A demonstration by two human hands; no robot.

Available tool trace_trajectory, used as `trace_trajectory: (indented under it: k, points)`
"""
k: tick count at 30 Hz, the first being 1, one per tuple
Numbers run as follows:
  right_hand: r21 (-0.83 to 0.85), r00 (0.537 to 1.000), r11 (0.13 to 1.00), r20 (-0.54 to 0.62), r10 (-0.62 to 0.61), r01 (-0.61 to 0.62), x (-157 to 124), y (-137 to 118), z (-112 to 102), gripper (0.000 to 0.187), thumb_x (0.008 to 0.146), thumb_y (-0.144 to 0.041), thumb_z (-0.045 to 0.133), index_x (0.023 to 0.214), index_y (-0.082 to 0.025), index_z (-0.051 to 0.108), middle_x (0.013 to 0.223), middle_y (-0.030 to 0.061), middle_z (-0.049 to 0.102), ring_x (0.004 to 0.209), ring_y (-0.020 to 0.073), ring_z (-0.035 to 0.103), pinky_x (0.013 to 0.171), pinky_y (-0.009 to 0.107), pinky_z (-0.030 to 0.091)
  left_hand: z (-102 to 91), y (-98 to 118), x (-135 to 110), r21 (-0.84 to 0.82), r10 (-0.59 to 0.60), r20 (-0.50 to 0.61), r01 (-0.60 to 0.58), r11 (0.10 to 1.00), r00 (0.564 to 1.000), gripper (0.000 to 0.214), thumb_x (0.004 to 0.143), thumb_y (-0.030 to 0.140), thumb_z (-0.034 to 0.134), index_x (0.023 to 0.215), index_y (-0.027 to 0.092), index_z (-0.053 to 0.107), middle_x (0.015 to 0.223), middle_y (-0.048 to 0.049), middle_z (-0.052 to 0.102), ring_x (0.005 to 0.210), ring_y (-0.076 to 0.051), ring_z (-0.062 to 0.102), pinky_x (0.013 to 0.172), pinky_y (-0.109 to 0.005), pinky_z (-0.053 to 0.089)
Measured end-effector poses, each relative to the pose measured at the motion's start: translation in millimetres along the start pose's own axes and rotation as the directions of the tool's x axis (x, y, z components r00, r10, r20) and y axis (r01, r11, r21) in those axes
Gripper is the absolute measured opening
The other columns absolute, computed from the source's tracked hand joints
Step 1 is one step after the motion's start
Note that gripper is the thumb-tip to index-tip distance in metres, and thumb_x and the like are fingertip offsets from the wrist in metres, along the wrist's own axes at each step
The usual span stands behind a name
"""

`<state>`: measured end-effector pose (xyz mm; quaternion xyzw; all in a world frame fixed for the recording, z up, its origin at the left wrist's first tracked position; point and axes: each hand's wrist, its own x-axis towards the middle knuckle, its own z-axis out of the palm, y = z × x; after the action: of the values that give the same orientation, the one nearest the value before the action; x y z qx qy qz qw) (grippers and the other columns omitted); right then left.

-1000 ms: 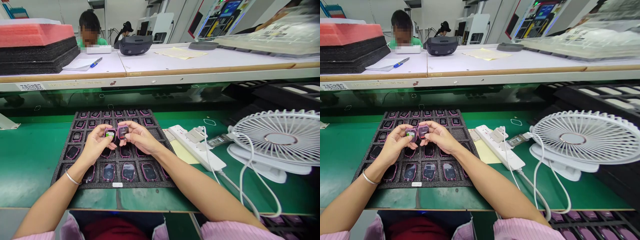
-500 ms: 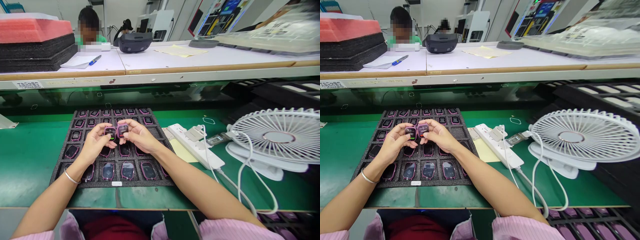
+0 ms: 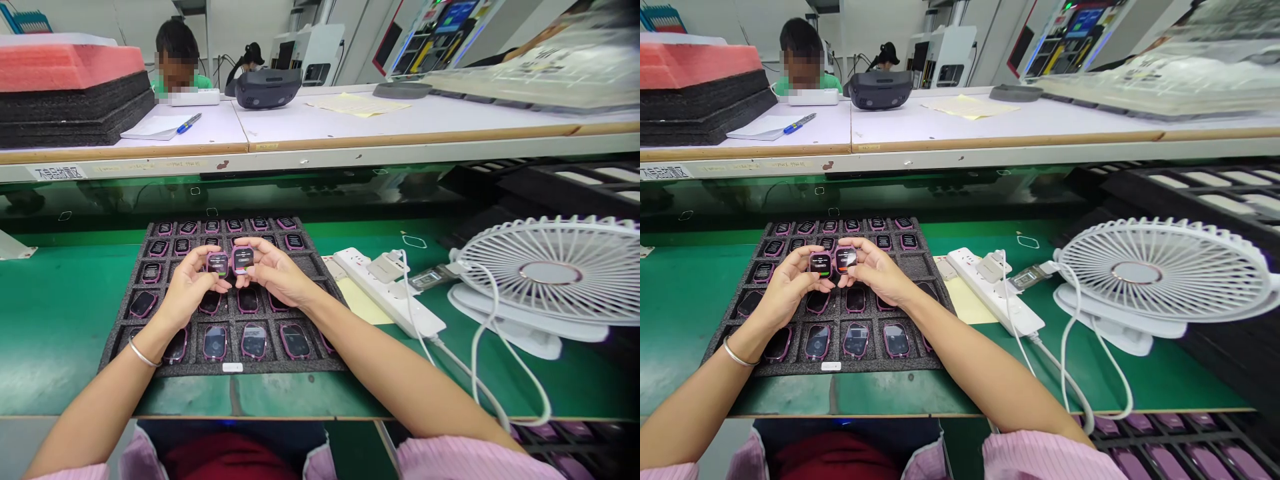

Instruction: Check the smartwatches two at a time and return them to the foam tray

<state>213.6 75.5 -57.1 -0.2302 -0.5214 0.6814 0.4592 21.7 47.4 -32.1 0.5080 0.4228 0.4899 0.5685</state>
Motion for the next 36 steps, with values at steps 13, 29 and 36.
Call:
trace_trajectory:
  k: [13,29,36]
  points:
    - [-0.005,1.000,1.000,-0.012,0.009,-0.009,0,2,-1,0.048,0.073,-0.011,0.066,0.119,-0.021,0.053,0.093,-0.0002,0.069,0.069,0.0138,0.070,0.066,0.029,0.053,-0.5,1,1,-0.094,-0.043,-0.018,0.041,0.995,0.999,0.059,0.070,0.020,0.070,0.126,0.016,0.055,0.099,-0.0034,0.071,0.065,-0.014,0.072,0.065,-0.027,0.060]
    - [-0.038,0.992,0.996,-0.101,0.072,-0.076,3,5,-3,0.033,0.079,-0.031,0.076,0.105,-0.020,0.058,0.083,0.0010,0.074,0.051,0.0105,0.062,0.049,0.023,0.047,-1.5,-4,4,0.060,0.002,-0.036,0.000,0.998,0.999,0.037,0.075,0.032,0.074,0.106,0.016,0.061,0.076,0.0027,0.065,0.049,-0.008,0.062,0.050,-0.021,0.050]
    - [0.065,0.984,0.993,-0.144,0.103,-0.094,-4,-17,-24,0.051,0.069,-0.010,0.064,0.118,-0.022,0.056,0.099,0.0032,0.075,0.066,0.0141,0.071,0.062,0.026,0.054,5.5,2,9,0.127,-0.019,0.081,0.008,0.992,0.997,0.068,0.067,0.019,0.076,0.129,0.020,0.048,0.096,-0.0004,0.065,0.062,-0.008,0.061,0.060,-0.024,0.054]
